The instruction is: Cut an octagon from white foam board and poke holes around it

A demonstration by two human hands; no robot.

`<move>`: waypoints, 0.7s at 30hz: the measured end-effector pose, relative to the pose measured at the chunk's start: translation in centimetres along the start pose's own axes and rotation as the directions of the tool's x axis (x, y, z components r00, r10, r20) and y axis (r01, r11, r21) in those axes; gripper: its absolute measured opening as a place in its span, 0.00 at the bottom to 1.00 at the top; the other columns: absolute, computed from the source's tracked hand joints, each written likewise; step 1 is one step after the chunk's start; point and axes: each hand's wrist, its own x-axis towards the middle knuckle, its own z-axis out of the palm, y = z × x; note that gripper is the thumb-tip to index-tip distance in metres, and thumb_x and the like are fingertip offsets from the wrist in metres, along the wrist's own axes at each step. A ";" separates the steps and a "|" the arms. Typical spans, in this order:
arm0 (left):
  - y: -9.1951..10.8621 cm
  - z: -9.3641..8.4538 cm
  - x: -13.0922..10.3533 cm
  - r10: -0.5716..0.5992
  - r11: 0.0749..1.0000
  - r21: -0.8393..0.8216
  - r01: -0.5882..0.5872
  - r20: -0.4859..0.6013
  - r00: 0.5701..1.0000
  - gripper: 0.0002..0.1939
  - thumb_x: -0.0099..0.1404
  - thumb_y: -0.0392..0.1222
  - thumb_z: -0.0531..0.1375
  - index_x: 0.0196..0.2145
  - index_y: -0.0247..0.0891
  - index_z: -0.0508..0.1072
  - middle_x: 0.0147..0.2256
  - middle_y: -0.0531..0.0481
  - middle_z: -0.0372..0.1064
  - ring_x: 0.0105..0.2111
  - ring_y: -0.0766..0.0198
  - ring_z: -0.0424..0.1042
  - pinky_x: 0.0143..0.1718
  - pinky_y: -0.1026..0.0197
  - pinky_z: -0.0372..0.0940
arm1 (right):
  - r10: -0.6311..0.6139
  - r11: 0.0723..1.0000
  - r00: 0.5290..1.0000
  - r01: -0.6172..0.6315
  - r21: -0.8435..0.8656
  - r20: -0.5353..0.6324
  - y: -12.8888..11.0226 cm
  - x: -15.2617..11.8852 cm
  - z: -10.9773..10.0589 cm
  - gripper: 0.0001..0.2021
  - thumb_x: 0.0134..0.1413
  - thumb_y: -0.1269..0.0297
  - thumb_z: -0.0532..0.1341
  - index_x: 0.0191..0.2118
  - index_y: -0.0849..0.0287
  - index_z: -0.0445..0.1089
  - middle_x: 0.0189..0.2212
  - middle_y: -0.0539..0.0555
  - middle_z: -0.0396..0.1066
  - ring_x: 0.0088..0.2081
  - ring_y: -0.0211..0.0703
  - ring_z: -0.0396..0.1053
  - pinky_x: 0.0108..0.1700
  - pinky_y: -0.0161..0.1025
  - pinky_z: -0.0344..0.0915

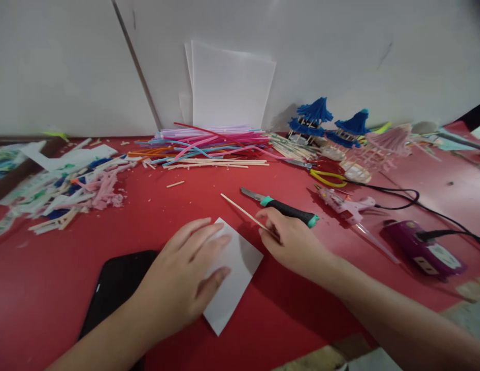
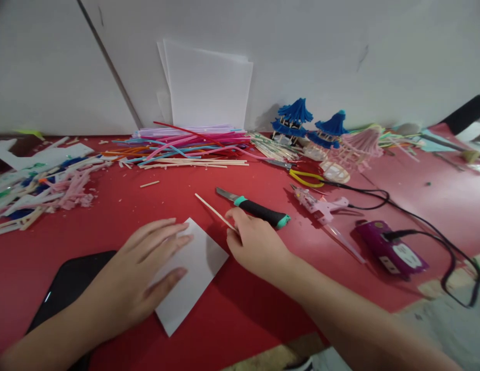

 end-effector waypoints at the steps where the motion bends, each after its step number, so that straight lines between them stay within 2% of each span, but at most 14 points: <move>1: 0.2 0.1 -0.1 0.059 0.998 0.018 -0.060 0.041 0.997 0.21 0.67 0.46 0.56 0.56 0.38 0.69 0.58 0.41 0.66 0.60 0.44 0.59 0.57 0.39 0.60 | -0.013 0.999 1.000 0.013 -0.053 0.013 -0.1 -0.1 0.0 0.10 0.57 0.73 0.55 0.44 0.60 0.66 0.30 0.52 0.70 0.30 0.43 0.68 0.33 0.38 0.58; 3: 0.5 0.3 -0.3 0.111 0.992 0.052 -0.118 0.123 0.986 0.22 0.67 0.49 0.57 0.57 0.41 0.68 0.60 0.41 0.64 0.62 0.41 0.57 0.55 0.36 0.62 | -0.036 0.989 0.999 0.041 -0.142 0.039 -0.2 -0.3 -0.2 0.08 0.57 0.72 0.56 0.43 0.60 0.68 0.37 0.56 0.72 0.36 0.46 0.70 0.37 0.40 0.59; 5: 1.0 0.6 -0.5 0.107 0.989 0.083 -0.121 0.162 0.981 0.23 0.67 0.50 0.57 0.57 0.44 0.68 0.60 0.43 0.63 0.61 0.40 0.59 0.53 0.37 0.64 | -0.022 0.976 0.998 0.035 -0.213 0.065 -0.2 -0.4 -0.5 0.06 0.59 0.72 0.56 0.40 0.61 0.69 0.38 0.57 0.72 0.37 0.46 0.70 0.37 0.40 0.60; 9: 2.5 1.2 -0.8 0.039 0.983 0.174 -0.060 0.125 0.991 0.20 0.68 0.52 0.54 0.54 0.44 0.71 0.58 0.44 0.67 0.56 0.43 0.66 0.50 0.42 0.68 | 0.034 0.942 0.995 -0.002 -0.337 0.089 0.2 -0.9 -1.2 0.07 0.60 0.74 0.54 0.33 0.60 0.68 0.32 0.55 0.72 0.33 0.45 0.70 0.35 0.39 0.60; 13: 4.8 1.6 -1.4 0.003 0.941 0.335 -0.055 0.154 0.988 0.24 0.66 0.51 0.57 0.56 0.39 0.70 0.57 0.39 0.68 0.53 0.40 0.70 0.42 0.44 0.73 | -0.040 0.907 0.990 0.093 -0.410 0.136 1.2 -1.6 -1.7 0.07 0.57 0.77 0.55 0.32 0.61 0.68 0.32 0.56 0.70 0.34 0.47 0.70 0.35 0.40 0.60; 17: 7.4 1.8 -1.3 -0.065 0.886 0.463 -0.013 0.154 0.986 0.26 0.68 0.52 0.56 0.58 0.37 0.69 0.57 0.34 0.67 0.50 0.37 0.72 0.36 0.46 0.75 | -0.152 0.912 0.978 0.196 -0.361 0.146 2.2 -1.8 -1.7 0.10 0.50 0.81 0.54 0.34 0.61 0.67 0.34 0.55 0.69 0.34 0.46 0.69 0.34 0.40 0.61; 21: 9.2 1.9 0.1 -0.112 0.814 0.581 -0.021 0.192 0.975 0.26 0.65 0.52 0.60 0.55 0.32 0.71 0.53 0.27 0.69 0.45 0.32 0.74 0.30 0.46 0.74 | -0.218 0.953 0.976 0.209 -0.220 -0.015 2.3 -1.3 -1.5 0.10 0.48 0.81 0.55 0.33 0.60 0.67 0.29 0.52 0.67 0.29 0.40 0.66 0.32 0.36 0.61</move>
